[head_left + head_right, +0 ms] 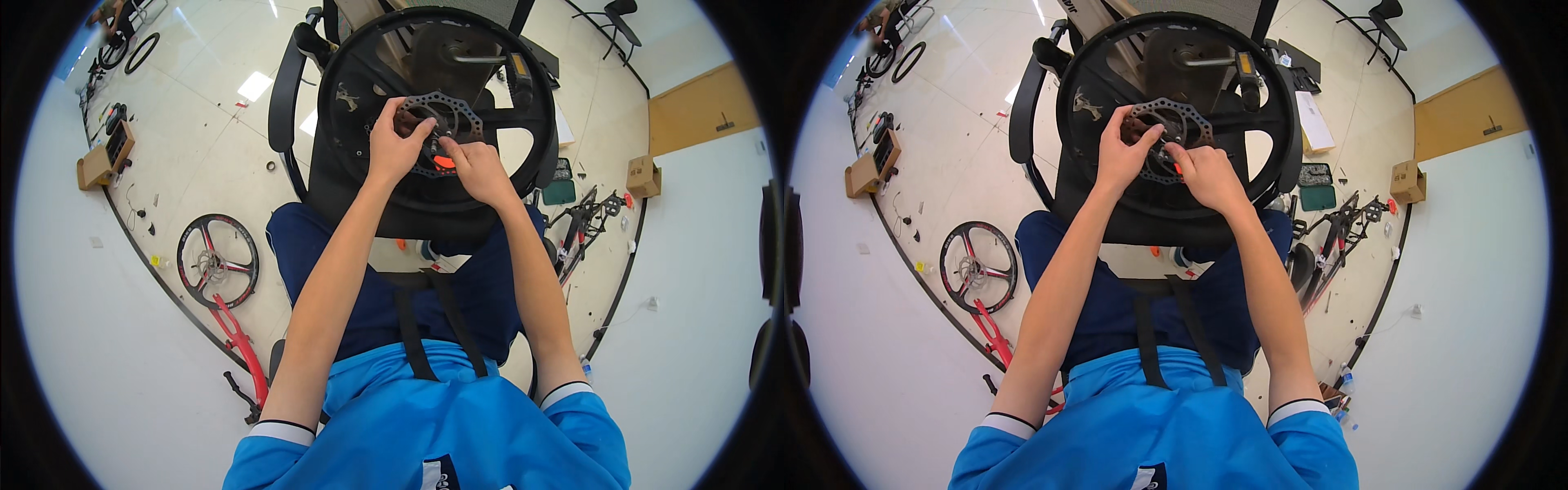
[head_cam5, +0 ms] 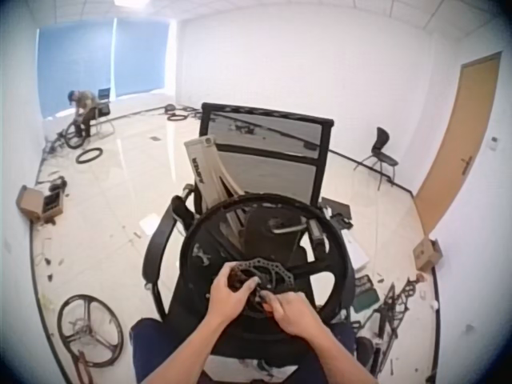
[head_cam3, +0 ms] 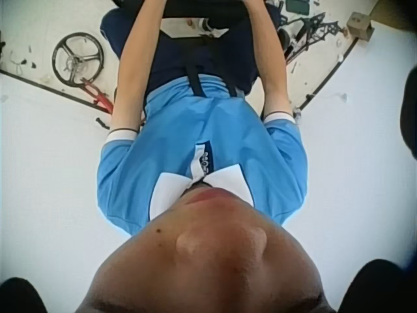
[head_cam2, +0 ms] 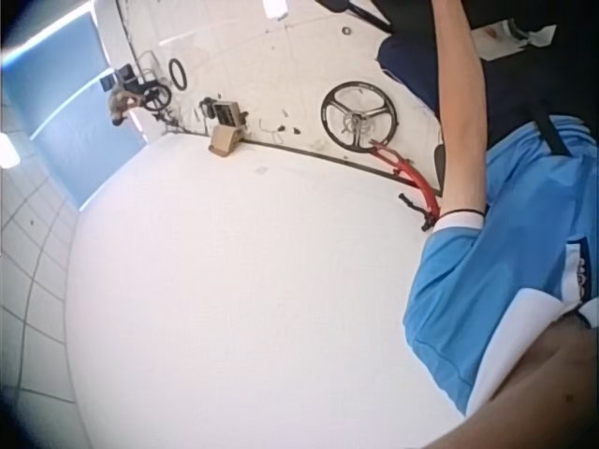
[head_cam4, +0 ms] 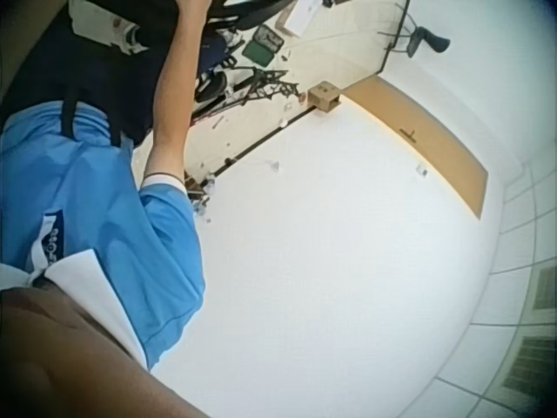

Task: The person assembles a bicycle hub by hand, inserting and tightening small components into the hub while seated. The person repeatedly adjusts and secures parts within the hub using both hands.

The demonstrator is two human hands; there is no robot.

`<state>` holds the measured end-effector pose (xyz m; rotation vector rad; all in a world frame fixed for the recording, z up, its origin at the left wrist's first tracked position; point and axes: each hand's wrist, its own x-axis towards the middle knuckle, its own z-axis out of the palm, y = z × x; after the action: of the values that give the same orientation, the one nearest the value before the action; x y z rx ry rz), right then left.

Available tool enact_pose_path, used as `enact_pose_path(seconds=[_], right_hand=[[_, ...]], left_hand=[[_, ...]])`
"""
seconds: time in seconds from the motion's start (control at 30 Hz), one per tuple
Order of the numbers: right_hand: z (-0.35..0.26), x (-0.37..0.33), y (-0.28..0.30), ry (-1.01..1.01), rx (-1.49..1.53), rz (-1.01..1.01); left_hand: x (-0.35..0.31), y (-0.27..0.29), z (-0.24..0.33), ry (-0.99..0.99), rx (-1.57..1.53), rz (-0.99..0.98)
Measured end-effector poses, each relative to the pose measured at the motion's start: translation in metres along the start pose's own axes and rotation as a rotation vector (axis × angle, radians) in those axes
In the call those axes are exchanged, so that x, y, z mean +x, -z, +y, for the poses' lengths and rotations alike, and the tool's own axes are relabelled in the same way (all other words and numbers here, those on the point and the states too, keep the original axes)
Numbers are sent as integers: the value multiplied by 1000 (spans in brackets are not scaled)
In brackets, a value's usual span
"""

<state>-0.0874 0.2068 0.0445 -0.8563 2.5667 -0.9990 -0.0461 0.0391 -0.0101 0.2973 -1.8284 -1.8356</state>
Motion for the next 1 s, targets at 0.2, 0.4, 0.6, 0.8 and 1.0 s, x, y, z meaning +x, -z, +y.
enact_pose_path(seconds=[0.2,0.4,0.6,0.8,1.0], right_hand=[[3,17,26,65,-97,-17],[-5,13,28,172,-341,43],[2,3,10,188,-360,109],[-2,-5,-5,55,-184,178],[8,1,-4,128,-183,163]], left_hand=[[1,-2,-3,-12,22,5],[2,0,-2,4,-4,-2],[-2,0,5,18,-29,-30],[-4,4,5,-23,-53,-85],[-4,5,1,-66,4,-105]])
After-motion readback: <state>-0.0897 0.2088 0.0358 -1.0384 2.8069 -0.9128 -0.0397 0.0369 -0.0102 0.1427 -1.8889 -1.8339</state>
